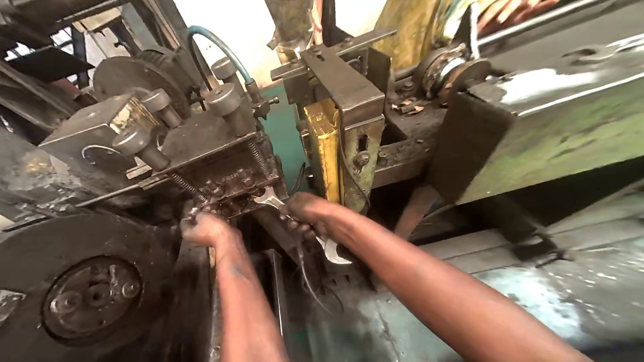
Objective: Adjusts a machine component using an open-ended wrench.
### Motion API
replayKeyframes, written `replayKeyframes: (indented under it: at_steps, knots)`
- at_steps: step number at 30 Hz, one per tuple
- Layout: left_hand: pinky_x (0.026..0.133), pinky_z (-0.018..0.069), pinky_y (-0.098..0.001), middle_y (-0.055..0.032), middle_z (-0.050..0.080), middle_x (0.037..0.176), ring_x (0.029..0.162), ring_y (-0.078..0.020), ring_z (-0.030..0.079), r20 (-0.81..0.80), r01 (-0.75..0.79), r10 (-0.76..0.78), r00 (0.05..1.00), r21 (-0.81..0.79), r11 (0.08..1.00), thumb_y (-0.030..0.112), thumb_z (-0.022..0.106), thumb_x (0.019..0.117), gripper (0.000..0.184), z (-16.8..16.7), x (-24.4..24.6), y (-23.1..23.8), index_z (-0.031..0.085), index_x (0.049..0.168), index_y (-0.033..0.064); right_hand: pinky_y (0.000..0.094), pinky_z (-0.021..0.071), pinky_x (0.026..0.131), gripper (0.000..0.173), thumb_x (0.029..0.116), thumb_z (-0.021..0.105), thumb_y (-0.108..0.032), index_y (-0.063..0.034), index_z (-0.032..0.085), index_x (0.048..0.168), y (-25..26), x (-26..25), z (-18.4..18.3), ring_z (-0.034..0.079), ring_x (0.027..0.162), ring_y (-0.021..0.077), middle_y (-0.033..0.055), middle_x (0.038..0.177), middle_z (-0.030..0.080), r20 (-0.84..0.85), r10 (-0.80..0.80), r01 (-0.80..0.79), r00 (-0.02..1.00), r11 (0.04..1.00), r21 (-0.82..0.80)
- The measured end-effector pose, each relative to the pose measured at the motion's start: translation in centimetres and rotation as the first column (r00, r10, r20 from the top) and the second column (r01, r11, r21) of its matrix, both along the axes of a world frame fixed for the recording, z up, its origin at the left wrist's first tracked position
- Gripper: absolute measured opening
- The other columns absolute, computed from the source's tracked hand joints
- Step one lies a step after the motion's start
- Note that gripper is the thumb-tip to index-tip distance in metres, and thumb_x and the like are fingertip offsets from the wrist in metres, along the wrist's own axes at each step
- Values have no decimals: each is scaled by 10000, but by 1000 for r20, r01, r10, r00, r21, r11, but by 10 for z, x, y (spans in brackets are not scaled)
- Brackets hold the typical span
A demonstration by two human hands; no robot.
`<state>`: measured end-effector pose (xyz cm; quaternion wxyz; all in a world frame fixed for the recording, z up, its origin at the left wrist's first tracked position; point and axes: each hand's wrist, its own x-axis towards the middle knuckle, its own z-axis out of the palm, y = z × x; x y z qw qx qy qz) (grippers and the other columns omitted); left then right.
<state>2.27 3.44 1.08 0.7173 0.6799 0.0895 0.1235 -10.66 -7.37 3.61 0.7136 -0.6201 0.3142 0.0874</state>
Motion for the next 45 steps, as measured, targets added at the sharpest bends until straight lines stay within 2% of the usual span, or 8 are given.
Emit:
replayKeyframes:
  at_steps: [3, 14, 18, 21, 24, 32, 36, 45]
  knots:
    - [705, 504, -339, -79, 501, 988, 791, -165, 534, -271, 91, -153, 950, -228, 969, 248, 378, 1103, 302, 6, -14, -10, 453, 1329, 63, 194, 290, 361, 253, 1120, 388, -239, -91, 502, 950, 7, -3, -5, 319, 397, 53, -28, 591, 381, 9, -69, 68, 998, 996, 56]
    - [608, 522, -250, -35, 519, 923, 704, -115, 574, -208, 306, -418, 885, -418, 855, 204, 341, 1123, 195, -7, 9, -7, 488, 1220, 120, 181, 247, 344, 266, 1110, 401, -247, -97, 519, 925, -6, 19, 2, 276, 373, 35, -43, 552, 367, -8, -43, 43, 999, 998, 35]
    - [745, 569, -331, -148, 616, 1100, 847, -194, 659, -356, 534, -499, 790, 1, 846, 205, 368, 1117, 332, 15, 7, 21, 481, 1355, 4, 260, 366, 439, 283, 1132, 351, -283, -62, 514, 1200, 87, 41, -34, 396, 487, 99, 4, 694, 435, 252, -430, 356, 867, 889, 289]
    - [763, 551, -411, -170, 680, 1105, 847, -218, 659, -415, 638, -485, 770, 502, 584, 187, 465, 1084, 309, 52, 8, 48, 593, 1295, 0, 440, 505, 684, 379, 1143, 321, -287, -39, 515, 1354, 135, 89, -25, 565, 729, 247, 161, 936, 602, 213, -613, 538, 761, 780, 320]
    - [678, 528, -322, -130, 698, 1042, 764, -143, 635, -337, 598, -517, 787, 624, 503, 135, 503, 1069, 238, 79, 5, 56, 657, 1206, 15, 396, 476, 623, 369, 1142, 328, -300, -61, 486, 1375, 155, 84, -25, 511, 664, 211, 123, 867, 536, 196, -621, 521, 759, 760, 390]
    - [880, 528, -508, -169, 709, 1112, 976, -271, 683, -10, 366, -449, 894, 597, 714, 154, 603, 995, 232, 60, 1, 10, 712, 1160, 33, 264, 406, 476, 330, 1127, 391, -261, -27, 613, 1199, 77, -13, -69, 441, 507, 91, 28, 729, 527, 195, -229, 238, 954, 971, -21]
    - [694, 515, -362, -49, 620, 894, 734, -141, 591, 66, 89, -108, 992, 246, 965, 180, 626, 945, 145, 46, 6, 7, 668, 1020, 64, 240, 334, 409, 305, 1118, 401, -267, -49, 605, 1058, 28, -4, -41, 391, 449, 83, 7, 657, 475, 131, -234, 244, 963, 968, -61]
    - [524, 466, -206, 19, 545, 767, 577, -56, 523, -112, 177, -182, 977, -52, 983, 154, 572, 1011, 33, 46, 11, 29, 582, 1000, 125, 243, 364, 437, 240, 1106, 412, -224, -49, 558, 1183, 30, 19, -17, 411, 481, 86, 17, 711, 503, 135, -198, 204, 971, 978, -32]
